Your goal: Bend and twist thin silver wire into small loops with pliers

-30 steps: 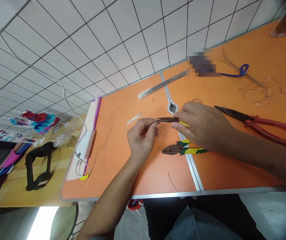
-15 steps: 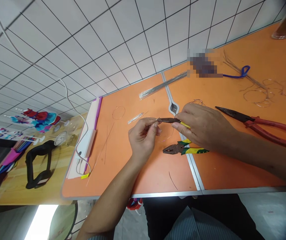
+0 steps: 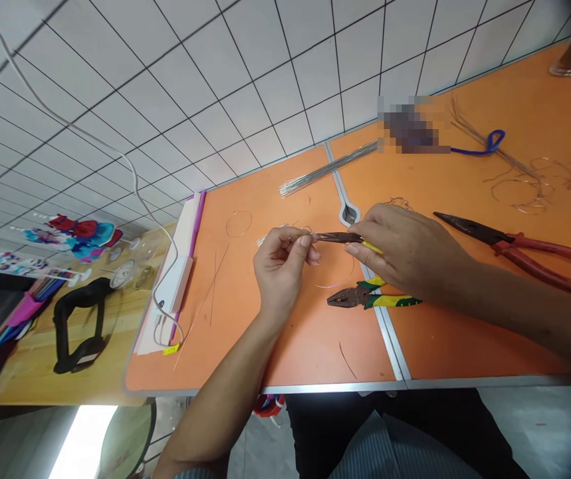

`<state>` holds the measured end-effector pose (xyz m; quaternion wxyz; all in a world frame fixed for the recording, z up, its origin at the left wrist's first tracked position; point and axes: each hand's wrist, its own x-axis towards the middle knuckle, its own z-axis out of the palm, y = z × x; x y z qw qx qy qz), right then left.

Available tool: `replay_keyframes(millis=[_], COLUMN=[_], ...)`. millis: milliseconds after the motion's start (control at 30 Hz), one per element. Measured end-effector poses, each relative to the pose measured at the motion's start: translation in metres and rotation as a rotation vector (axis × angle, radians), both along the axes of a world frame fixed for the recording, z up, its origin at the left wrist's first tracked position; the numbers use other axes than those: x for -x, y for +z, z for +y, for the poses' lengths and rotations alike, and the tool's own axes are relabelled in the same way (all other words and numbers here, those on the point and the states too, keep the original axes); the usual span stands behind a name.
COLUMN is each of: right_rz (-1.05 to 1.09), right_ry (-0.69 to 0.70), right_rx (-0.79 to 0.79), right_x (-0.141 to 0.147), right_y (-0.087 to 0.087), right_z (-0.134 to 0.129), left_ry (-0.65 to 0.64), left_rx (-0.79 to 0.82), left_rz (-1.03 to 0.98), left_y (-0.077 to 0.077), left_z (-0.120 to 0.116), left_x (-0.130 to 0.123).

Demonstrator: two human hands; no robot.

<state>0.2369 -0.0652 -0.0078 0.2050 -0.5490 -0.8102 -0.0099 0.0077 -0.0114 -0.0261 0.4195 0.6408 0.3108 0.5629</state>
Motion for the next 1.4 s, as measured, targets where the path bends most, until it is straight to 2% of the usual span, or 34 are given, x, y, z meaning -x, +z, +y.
replay_keyframes(millis=[233,567,667,833,967,1133,1300,1400], right_rz=[0.012,0.027,0.101,0.358,0.415,0.502,0.529,0.629], right_ry=[-0.007,-0.022,-0.029,-0.002,-0.026,0.046,0.066,0.045], right_rx=[-0.05,0.014,0.021,0.124,0.19,0.313,0.318,0.441], right_x=[-0.001,0.001,0.0,-0.005,-0.007,-0.002,0.002,0.003], right_y=[-0.001,0.003,0.003,-0.004,-0.011,-0.008,-0.004,-0.003], right_z=[-0.001,-0.002,-0.002,0.003,0.009,0.011,0.009,0.007], left_ry=[0.018,0.03,-0.002,-0.096,-0.129,-0.188,-0.256,-0.299], left_rx=[-0.02,-0.07,0.037,0.405,0.623,0.727,0.764,0.812], left_rz=[-0.001,0.025,-0.018,-0.224,-0.334,-0.384,-0.44,-0.468], left_y=[-0.003,-0.005,-0.006,-0.001,0.005,0.011,0.015,0.014], left_z=[-0.001,-0.003,0.001,0.01,0.012,0.011,0.01,0.01], left_x=[-0.001,0.0,0.001,0.001,0.001,-0.001,-0.004,-0.004])
